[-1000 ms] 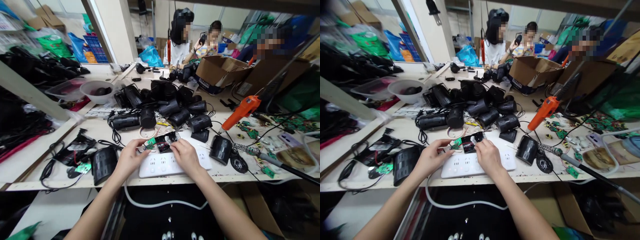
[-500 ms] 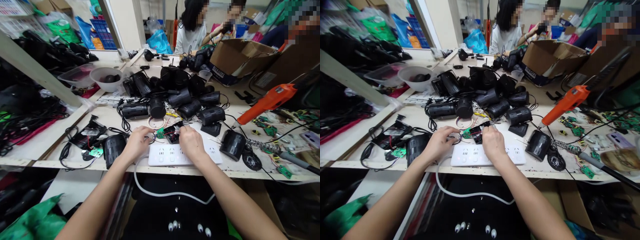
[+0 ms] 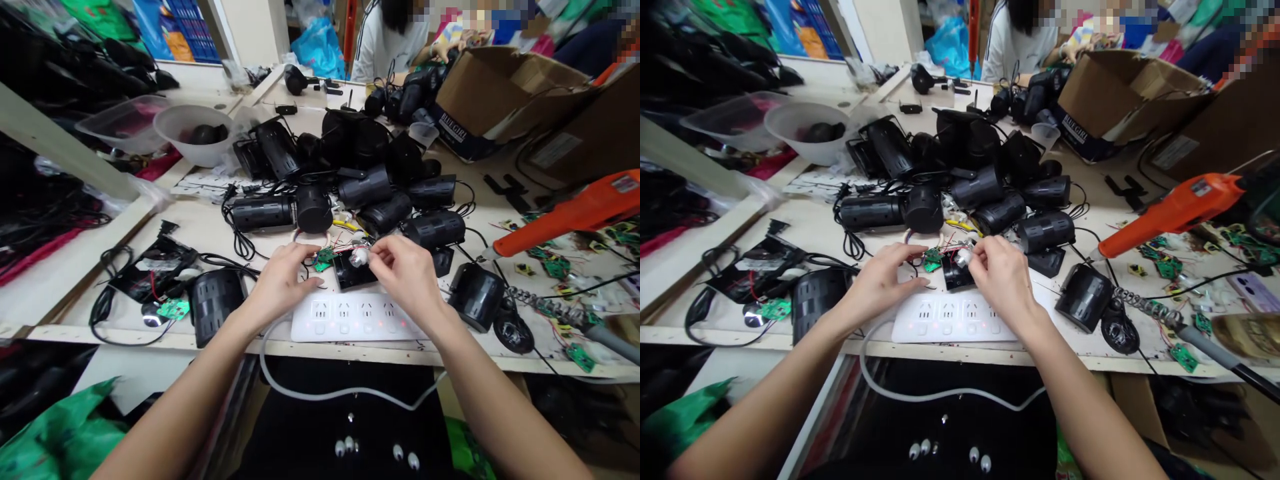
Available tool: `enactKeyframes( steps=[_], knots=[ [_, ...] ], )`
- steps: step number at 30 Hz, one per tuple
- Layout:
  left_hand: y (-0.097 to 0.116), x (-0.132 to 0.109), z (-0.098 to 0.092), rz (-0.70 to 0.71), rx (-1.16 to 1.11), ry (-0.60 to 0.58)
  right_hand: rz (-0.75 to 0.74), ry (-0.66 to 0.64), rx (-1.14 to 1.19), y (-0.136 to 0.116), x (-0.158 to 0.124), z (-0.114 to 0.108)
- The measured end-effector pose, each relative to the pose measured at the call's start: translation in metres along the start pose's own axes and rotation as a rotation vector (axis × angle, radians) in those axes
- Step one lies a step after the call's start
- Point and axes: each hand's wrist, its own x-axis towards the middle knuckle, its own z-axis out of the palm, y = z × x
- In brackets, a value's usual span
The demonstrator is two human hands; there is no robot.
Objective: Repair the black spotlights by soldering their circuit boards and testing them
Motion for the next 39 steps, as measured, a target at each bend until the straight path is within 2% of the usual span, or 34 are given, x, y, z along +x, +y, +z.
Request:
enactKeyframes(
  steps=[4,7,9,11,13,18,20,22,25,29,32,36,39],
  knots=[
    [0.008,0.003,-0.007,0.055,-0.088,0.076,-0.132,-0.003,-0.054,-0.004,-0.009,-0.001],
    [0.008,0.011,-0.013,0.113,-0.041,-0.031,-0.201,0.027,-0.076,-0.003,-0.014,-0.005],
    [0.001,0.015,-0.018,0.109,0.048,-0.115,-0.192,0.066,-0.061,0.000,-0.014,-0.007],
    [-0.011,0.015,-0.029,0.072,0.090,-0.135,-0.183,0.085,-0.058,0.005,-0.014,-0.007],
    [-0.025,0.011,-0.047,0.006,0.083,-0.072,-0.201,0.063,-0.071,0.009,-0.014,-0.004],
    [-0.054,-0.001,-0.111,-0.262,0.216,0.242,-0.323,0.068,-0.267,0.011,-0.022,0.012],
    [-0.065,0.002,-0.132,-0.398,0.327,0.283,-0.365,0.089,-0.350,0.011,-0.025,0.015],
    [-0.076,0.013,-0.145,-0.521,0.392,0.290,-0.395,0.097,-0.373,0.010,-0.027,0.014],
    [-0.096,0.039,-0.144,-0.603,0.396,0.266,-0.399,0.100,-0.315,0.007,-0.029,0.006],
    [-0.121,0.080,-0.123,-0.643,0.342,0.189,-0.317,0.117,-0.223,0.000,-0.035,-0.011],
    [-0.137,0.101,-0.108,-0.715,0.312,0.160,-0.299,0.095,-0.173,-0.003,-0.040,-0.022],
    [-0.149,0.106,-0.100,-0.808,0.210,0.186,-0.301,0.099,-0.161,-0.001,-0.045,-0.029],
    [-0.145,0.095,-0.107,-0.822,0.106,0.291,-0.286,0.100,-0.153,0.001,-0.048,-0.031]
  ],
)
